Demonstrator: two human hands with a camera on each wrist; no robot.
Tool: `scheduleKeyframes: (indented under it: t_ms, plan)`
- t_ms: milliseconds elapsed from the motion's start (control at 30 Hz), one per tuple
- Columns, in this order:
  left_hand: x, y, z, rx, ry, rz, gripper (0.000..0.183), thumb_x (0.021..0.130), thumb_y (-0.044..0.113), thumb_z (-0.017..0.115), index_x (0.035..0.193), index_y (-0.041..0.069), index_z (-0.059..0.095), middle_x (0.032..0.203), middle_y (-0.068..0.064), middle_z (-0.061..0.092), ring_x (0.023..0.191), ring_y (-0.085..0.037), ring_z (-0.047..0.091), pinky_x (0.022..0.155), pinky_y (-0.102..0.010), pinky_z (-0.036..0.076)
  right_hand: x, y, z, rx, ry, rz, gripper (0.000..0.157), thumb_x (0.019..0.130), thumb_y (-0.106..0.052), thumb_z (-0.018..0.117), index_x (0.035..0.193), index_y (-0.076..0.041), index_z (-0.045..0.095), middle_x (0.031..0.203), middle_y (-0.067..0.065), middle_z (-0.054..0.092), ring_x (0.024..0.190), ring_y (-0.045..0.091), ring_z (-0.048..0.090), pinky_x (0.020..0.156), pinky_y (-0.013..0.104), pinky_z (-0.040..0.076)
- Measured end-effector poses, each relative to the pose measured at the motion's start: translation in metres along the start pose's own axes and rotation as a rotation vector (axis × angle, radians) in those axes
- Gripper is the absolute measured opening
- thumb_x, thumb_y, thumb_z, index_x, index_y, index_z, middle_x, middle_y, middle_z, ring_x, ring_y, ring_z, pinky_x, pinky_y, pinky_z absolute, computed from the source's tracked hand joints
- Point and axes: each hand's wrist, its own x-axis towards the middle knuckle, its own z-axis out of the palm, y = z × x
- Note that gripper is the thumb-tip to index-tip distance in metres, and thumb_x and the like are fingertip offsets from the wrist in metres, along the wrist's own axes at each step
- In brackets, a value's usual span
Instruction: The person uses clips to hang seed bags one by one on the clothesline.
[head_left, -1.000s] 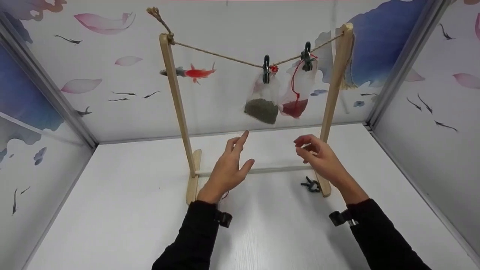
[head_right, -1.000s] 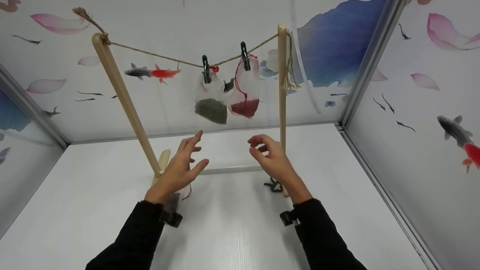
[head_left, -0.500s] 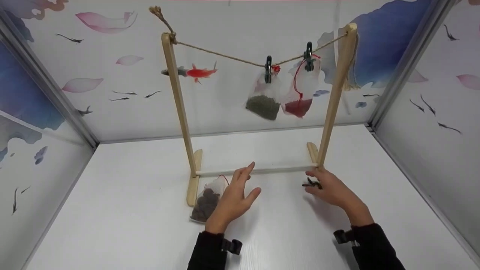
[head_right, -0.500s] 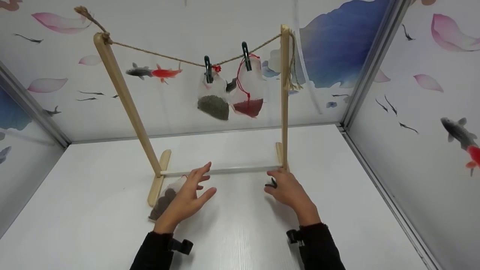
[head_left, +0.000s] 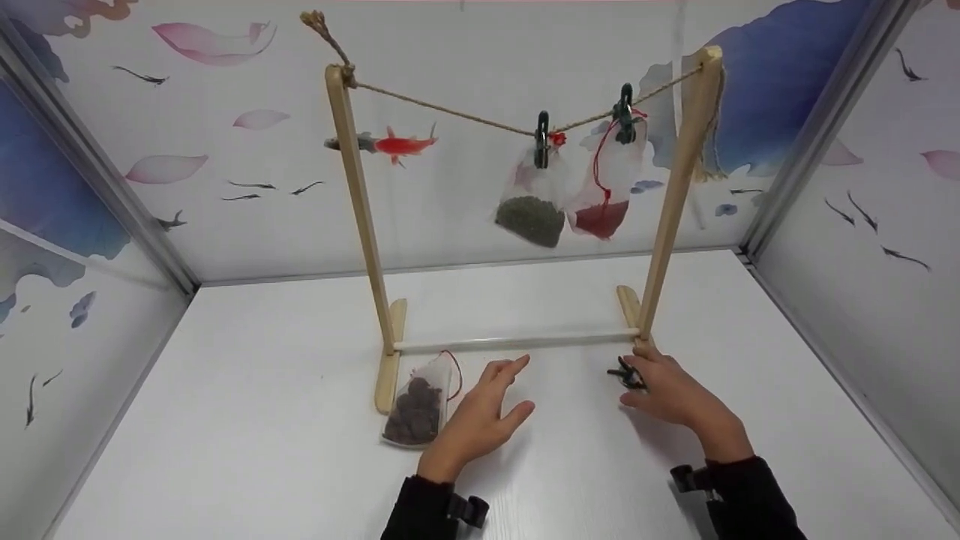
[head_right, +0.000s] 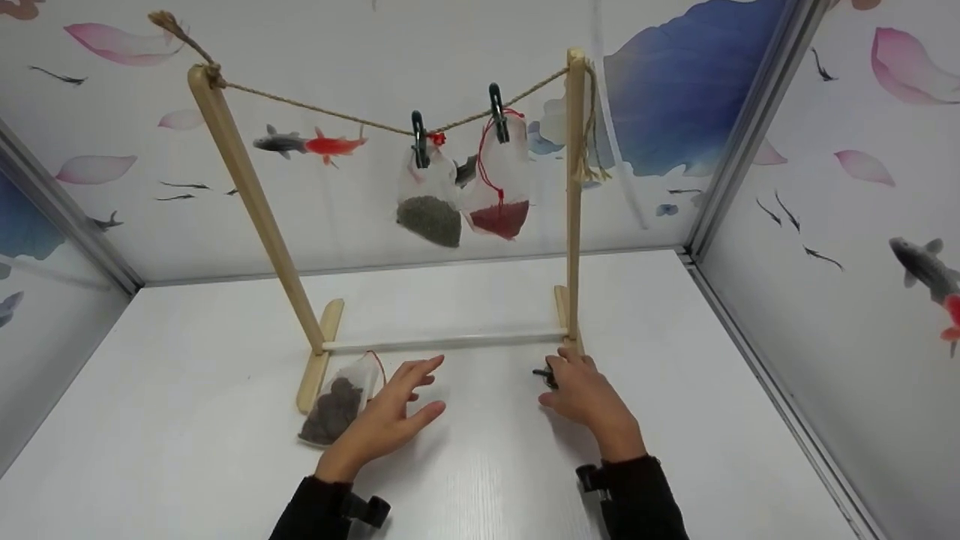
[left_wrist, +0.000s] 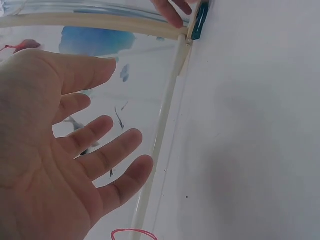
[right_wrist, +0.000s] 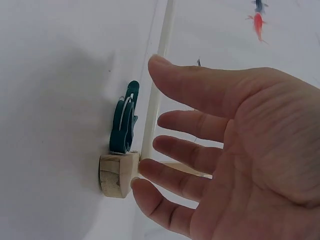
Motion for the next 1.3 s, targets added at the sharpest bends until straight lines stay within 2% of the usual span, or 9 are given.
scheduleKeyframes:
  t_ms: [100, 200, 300, 367, 533, 767, 933, 1067, 1300]
  plan:
    - [0.0, -0.001, -0.001, -0.001, -0.01, 0.005, 0.058, 0.104, 0.026, 0.059, 0.156, 0.008, 0.038, 0.143, -0.012, 0.046, 0.125, -0.032, 0.054, 0.099, -0.045, 0.048, 0.001, 0.002, 0.001, -0.012, 0.006, -0.017, 0.054, 0.09, -0.016, 0.077, 0.134, 0.009, 0.058, 0.142, 0.032, 0.047, 0.129, 0.052, 0.044, 0.102, 0.059, 0.043]
    - [-0.001, -0.003, -0.004, -0.003, -0.004, -0.014, 0.058, 0.104, 0.027, 0.059, 0.156, 0.009, 0.038, 0.144, -0.011, 0.046, 0.125, -0.03, 0.054, 0.098, -0.045, 0.048, 0.003, 0.002, 0.004, 0.002, 0.01, -0.073, 0.041, 0.087, -0.009, 0.079, 0.122, 0.008, 0.066, 0.126, 0.026, 0.06, 0.118, 0.044, 0.056, 0.096, 0.055, 0.048]
    - [-0.003, -0.006, -0.004, -0.012, -0.004, -0.031, 0.058, 0.104, 0.028, 0.059, 0.156, 0.009, 0.039, 0.144, -0.011, 0.047, 0.125, -0.03, 0.055, 0.098, -0.046, 0.049, 0.003, 0.0, 0.006, 0.041, -0.007, -0.118, 0.036, 0.083, -0.003, 0.081, 0.115, 0.007, 0.069, 0.116, 0.019, 0.066, 0.109, 0.037, 0.062, 0.091, 0.051, 0.052]
    - [-0.004, -0.007, -0.003, -0.017, -0.01, -0.042, 0.058, 0.104, 0.028, 0.059, 0.155, 0.009, 0.039, 0.144, -0.01, 0.046, 0.126, -0.03, 0.055, 0.098, -0.045, 0.048, 0.003, -0.002, 0.006, 0.056, -0.019, -0.114, 0.042, 0.081, -0.002, 0.082, 0.119, 0.007, 0.067, 0.118, 0.02, 0.066, 0.111, 0.037, 0.063, 0.093, 0.051, 0.051]
    - [-0.004, -0.007, 0.0, -0.017, -0.036, -0.055, 0.056, 0.104, 0.028, 0.058, 0.155, 0.01, 0.04, 0.144, -0.01, 0.046, 0.125, -0.03, 0.054, 0.098, -0.044, 0.048, 0.002, -0.002, 0.008, 0.041, -0.024, -0.042, 0.057, 0.081, -0.005, 0.084, 0.132, 0.006, 0.061, 0.126, 0.021, 0.062, 0.12, 0.039, 0.058, 0.098, 0.053, 0.048]
    - [-0.003, -0.008, -0.001, -0.007, -0.056, -0.05, 0.055, 0.104, 0.026, 0.059, 0.154, 0.008, 0.041, 0.141, -0.012, 0.047, 0.123, -0.032, 0.054, 0.097, -0.043, 0.049, 0.003, -0.006, 0.012, 0.034, -0.004, -0.059, 0.044, 0.08, -0.004, 0.085, 0.12, 0.001, 0.068, 0.112, 0.013, 0.064, 0.106, 0.031, 0.061, 0.09, 0.049, 0.051]
    - [-0.003, -0.008, -0.001, -0.004, -0.064, -0.062, 0.056, 0.104, 0.027, 0.059, 0.154, 0.009, 0.041, 0.144, -0.012, 0.044, 0.125, -0.032, 0.055, 0.097, -0.044, 0.049, 0.004, -0.008, 0.012, 0.016, -0.005, -0.048, 0.04, 0.08, -0.006, 0.085, 0.116, 0.0, 0.069, 0.11, 0.011, 0.064, 0.102, 0.029, 0.061, 0.088, 0.048, 0.052]
    - [-0.004, -0.009, 0.0, -0.008, -0.054, -0.067, 0.057, 0.104, 0.026, 0.06, 0.154, 0.008, 0.04, 0.148, -0.014, 0.04, 0.126, -0.034, 0.055, 0.097, -0.045, 0.049, 0.004, -0.011, 0.011, -0.002, -0.015, -0.088, 0.039, 0.08, -0.008, 0.085, 0.115, 0.002, 0.07, 0.108, 0.01, 0.065, 0.099, 0.026, 0.061, 0.085, 0.046, 0.053]
    - [-0.003, -0.005, -0.001, -0.008, -0.058, -0.069, 0.065, 0.102, 0.029, 0.062, 0.158, 0.009, 0.033, 0.148, -0.014, 0.04, 0.126, -0.034, 0.055, 0.097, -0.045, 0.049, 0.002, -0.026, 0.008, 0.022, -0.014, -0.256, 0.036, 0.083, -0.012, 0.085, 0.115, -0.003, 0.071, 0.109, 0.005, 0.065, 0.096, 0.021, 0.064, 0.08, 0.039, 0.055]
